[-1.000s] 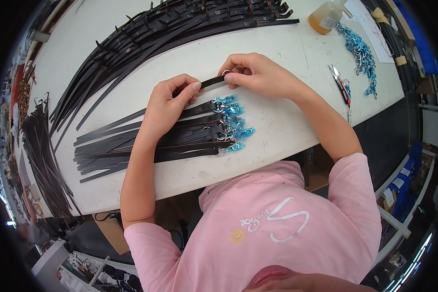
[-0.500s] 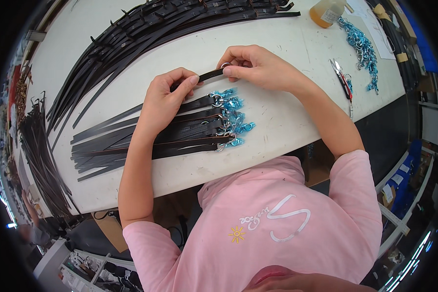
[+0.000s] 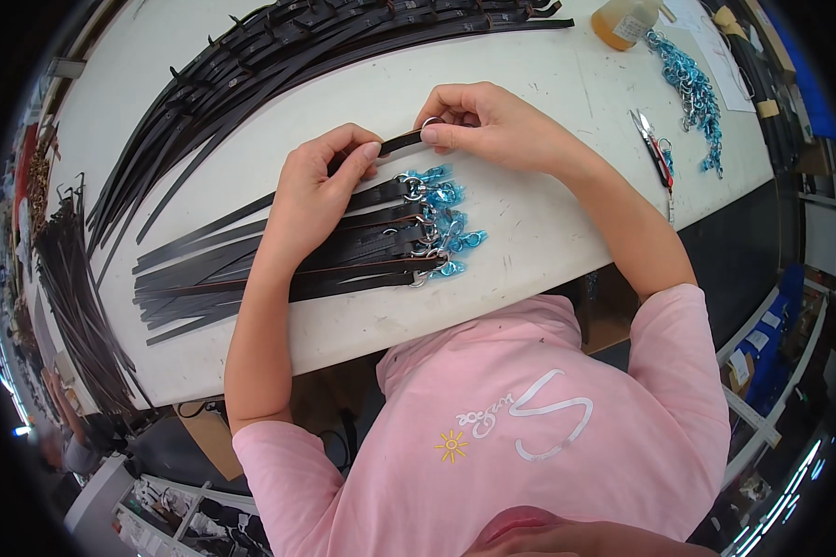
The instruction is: The person assembles keychains by attaching metal rings to the ends of black leather straps. They repeatedly pick up a strap, thread a ring through the end, and place the finished item on a growing pile on the table.
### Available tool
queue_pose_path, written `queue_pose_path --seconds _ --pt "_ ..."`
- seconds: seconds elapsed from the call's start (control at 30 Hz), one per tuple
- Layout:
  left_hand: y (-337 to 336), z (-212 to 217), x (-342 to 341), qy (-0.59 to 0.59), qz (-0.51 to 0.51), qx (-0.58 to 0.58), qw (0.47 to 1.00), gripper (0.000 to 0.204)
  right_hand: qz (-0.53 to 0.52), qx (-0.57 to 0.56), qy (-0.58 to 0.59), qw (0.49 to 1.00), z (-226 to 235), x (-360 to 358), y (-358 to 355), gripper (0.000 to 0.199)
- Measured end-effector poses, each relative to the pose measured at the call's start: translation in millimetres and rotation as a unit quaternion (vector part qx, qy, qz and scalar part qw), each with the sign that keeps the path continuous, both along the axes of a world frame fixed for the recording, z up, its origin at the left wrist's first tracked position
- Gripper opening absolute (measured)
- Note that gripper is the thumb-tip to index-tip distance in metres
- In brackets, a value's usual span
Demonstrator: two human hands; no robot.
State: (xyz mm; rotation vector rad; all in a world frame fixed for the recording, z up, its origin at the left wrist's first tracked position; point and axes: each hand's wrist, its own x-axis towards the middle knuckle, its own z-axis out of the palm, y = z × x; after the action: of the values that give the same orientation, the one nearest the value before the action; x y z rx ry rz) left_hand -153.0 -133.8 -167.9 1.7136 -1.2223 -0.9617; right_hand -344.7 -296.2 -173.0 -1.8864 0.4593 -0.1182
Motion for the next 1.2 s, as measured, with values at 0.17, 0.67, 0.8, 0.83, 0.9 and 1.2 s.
queue_pose_path --seconds 0.17,0.67,0.8,0.83,0.9,1.2 --pt "-3 1 -19 -0.096 -0.015 -0.052 0.994 0.016 -0.004 0.008 -0.001 1.000 -4 2 5 0.018" --pt "-7 -10 -9 0.088 0.001 0.003 0.996 0.021 -0.044 0.030 -0.003 0.999 -5 5 17 0.014" --pt "-8 -8 -11 0.009 -0.003 -0.009 1.000 0.025 -0.024 0.030 -0.006 0.999 -5 6 15 0.016" --pt "-8 -6 -9 0.040 -0.008 0.001 0.999 0.026 -0.021 0.066 -0.015 0.997 -8 5 14 0.017" --pt "-9 9 0 0.034 0.007 0.025 0.999 0.027 -0.017 0.109 -0.026 0.994 0 3 10 0.018" --pt "98 13 21 -0.487 0.132 -0.004 0.863 0.022 0.106 -0.255 -0.177 0.945 36 -11 35 0.012"
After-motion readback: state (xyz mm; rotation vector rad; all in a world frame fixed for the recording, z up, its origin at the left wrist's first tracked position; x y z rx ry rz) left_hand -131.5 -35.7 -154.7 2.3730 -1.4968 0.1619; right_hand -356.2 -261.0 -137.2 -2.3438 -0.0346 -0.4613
